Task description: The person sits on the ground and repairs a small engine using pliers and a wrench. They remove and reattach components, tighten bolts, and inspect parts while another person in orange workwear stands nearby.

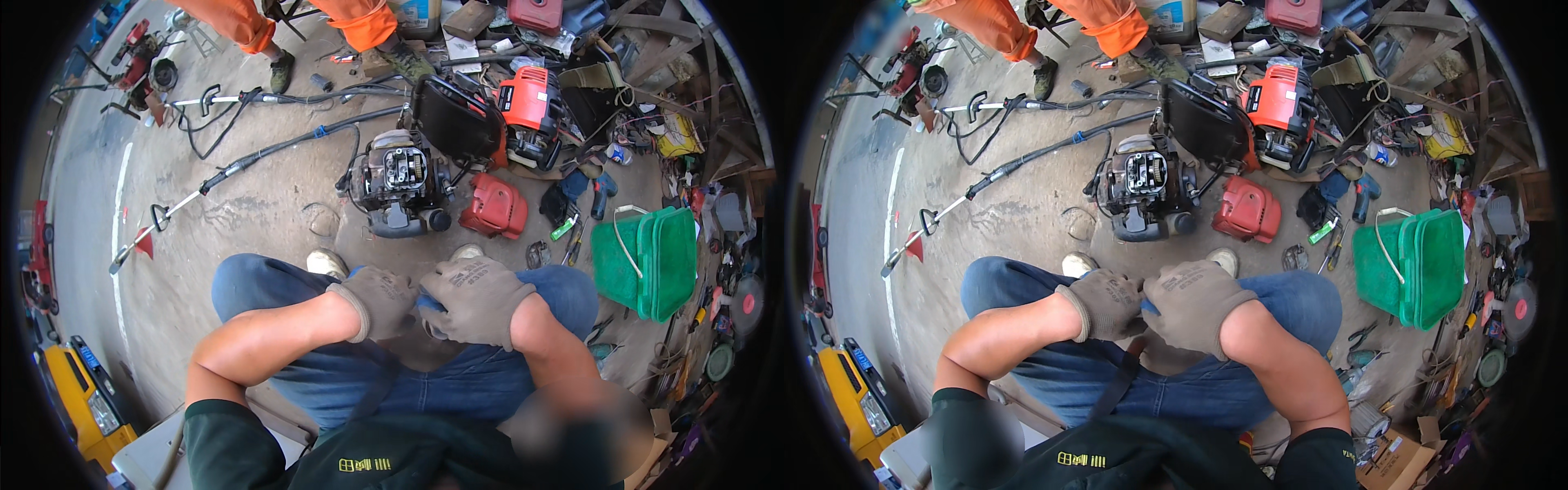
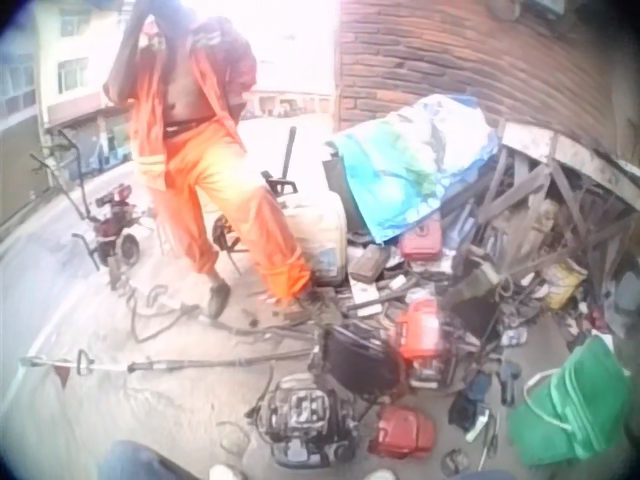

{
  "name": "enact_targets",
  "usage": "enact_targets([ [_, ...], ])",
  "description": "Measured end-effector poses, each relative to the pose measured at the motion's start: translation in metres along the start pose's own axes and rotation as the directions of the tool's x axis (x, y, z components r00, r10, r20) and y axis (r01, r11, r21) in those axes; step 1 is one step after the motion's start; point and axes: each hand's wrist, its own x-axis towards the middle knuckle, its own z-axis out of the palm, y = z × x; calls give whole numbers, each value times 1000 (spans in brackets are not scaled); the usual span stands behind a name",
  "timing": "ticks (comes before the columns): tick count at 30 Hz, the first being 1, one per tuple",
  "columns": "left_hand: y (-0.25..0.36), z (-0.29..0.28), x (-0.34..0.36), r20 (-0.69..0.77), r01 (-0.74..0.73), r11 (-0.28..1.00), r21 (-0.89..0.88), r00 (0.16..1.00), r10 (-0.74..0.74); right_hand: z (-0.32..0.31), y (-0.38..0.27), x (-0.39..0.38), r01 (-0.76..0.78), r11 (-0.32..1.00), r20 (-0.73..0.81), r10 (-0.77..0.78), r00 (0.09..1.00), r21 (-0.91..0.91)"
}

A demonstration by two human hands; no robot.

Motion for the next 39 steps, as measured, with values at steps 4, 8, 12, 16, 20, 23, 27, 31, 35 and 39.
enact_targets([
  [4, 4, 5, 3, 28, -52, 998, -37, 998, 54, -30, 9, 1, -92, 992, -50, 88, 995, -91],
  [8, 8, 1, 2, 71, -76, 995, -68, 994, 81, -66, 30, 42, -202, 969, -47, 197, 979, -145],
  [12, 9, -9, 9, 47, -94, 994, -63, 994, 97, -72, 77, 110, -292, 946, -7, 294, 956, -139],
  [16, 5, -6, 2, 6, -76, 993, -88, 997, 77, -44, 106, 151, -301, 950, 26, 304, 952, -87],
  [20, -1, -4, -6, 28, -44, 985, -168, 998, 49, -18, 120, 166, -254, 965, -32, 252, 967, -71],
  [23, -2, -1, -6, 41, -29, 990, -140, 999, 35, -16, 122, 171, -257, 963, -40, 254, 966, -85],
  [27, 0, -7, -1, 79, -43, 995, -95, 996, 50, -13, 121, 169, -286, 957, -97, 280, 955, -50],
  [31, 2, -9, 6, 134, -41, 997, -62, 990, 49, -10, 116, 166, -286, 952, -146, 269, 952, -109],
  [35, 1, -8, 8, 106, -41, 996, -80, 993, 50, -4, 113, 167, -289, 942, -174, 260, 950, -170],
  [39, -3, -11, 7, 105, -19, 995, -100, 994, 30, -10, 111, 160, -268, 950, -137, 247, 959, -163],
])
